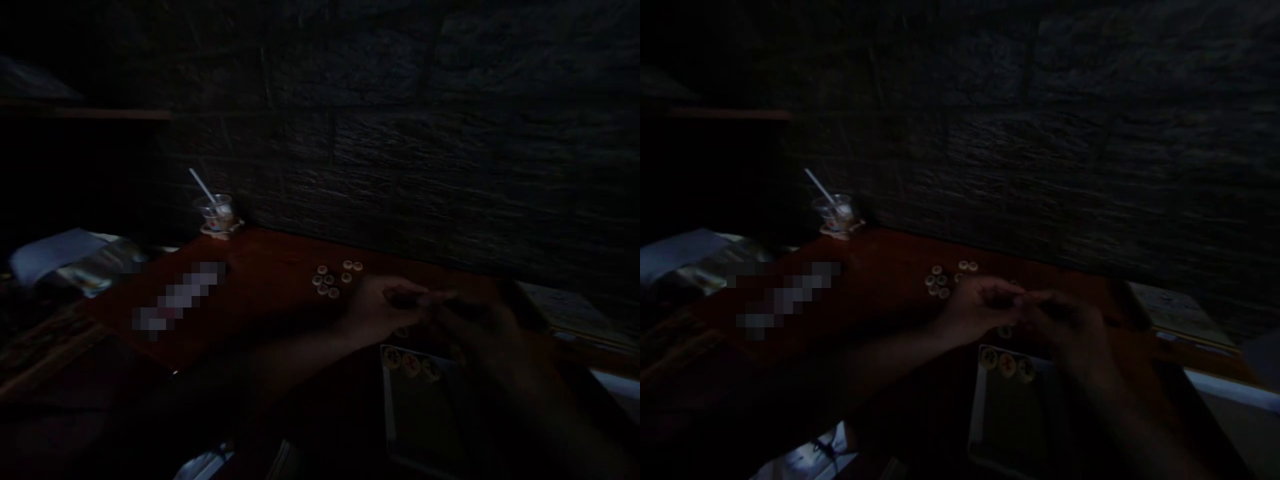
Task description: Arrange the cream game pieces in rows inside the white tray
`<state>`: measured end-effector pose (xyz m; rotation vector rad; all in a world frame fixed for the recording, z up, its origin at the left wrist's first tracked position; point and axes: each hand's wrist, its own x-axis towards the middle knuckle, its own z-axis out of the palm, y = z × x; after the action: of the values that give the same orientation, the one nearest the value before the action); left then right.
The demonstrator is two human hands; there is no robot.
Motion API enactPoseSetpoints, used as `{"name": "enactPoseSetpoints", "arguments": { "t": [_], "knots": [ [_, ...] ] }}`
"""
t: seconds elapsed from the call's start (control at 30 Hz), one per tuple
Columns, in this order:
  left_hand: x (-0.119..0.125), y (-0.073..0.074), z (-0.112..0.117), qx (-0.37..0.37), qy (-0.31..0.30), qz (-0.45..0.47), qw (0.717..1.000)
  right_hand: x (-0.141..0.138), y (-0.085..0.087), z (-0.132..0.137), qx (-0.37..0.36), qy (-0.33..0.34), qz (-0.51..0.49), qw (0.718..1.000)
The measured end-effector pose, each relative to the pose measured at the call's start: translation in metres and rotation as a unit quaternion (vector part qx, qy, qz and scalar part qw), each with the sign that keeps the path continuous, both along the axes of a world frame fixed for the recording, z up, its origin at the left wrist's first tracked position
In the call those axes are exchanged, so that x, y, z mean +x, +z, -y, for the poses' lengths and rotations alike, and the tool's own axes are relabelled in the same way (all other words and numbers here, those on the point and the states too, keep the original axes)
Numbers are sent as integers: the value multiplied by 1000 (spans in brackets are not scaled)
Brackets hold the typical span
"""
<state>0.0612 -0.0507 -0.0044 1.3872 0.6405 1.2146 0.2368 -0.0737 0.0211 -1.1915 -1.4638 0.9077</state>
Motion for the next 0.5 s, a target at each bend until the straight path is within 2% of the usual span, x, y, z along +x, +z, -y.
{"name": "enactPoseSetpoints", "arguments": {
  "t": [0.13,0.33,0.5],
  "knots": [
    [-3,-3,-6,-26,-21,10,999,1,3,-1,28,-22,61,997],
    [-3,-2,-9,-55,22,15,998,-3,14,3,67,-62,131,987],
    [-7,-3,-7,-17,44,34,998,4,-2,1,141,-45,149,978]
  ]
}}
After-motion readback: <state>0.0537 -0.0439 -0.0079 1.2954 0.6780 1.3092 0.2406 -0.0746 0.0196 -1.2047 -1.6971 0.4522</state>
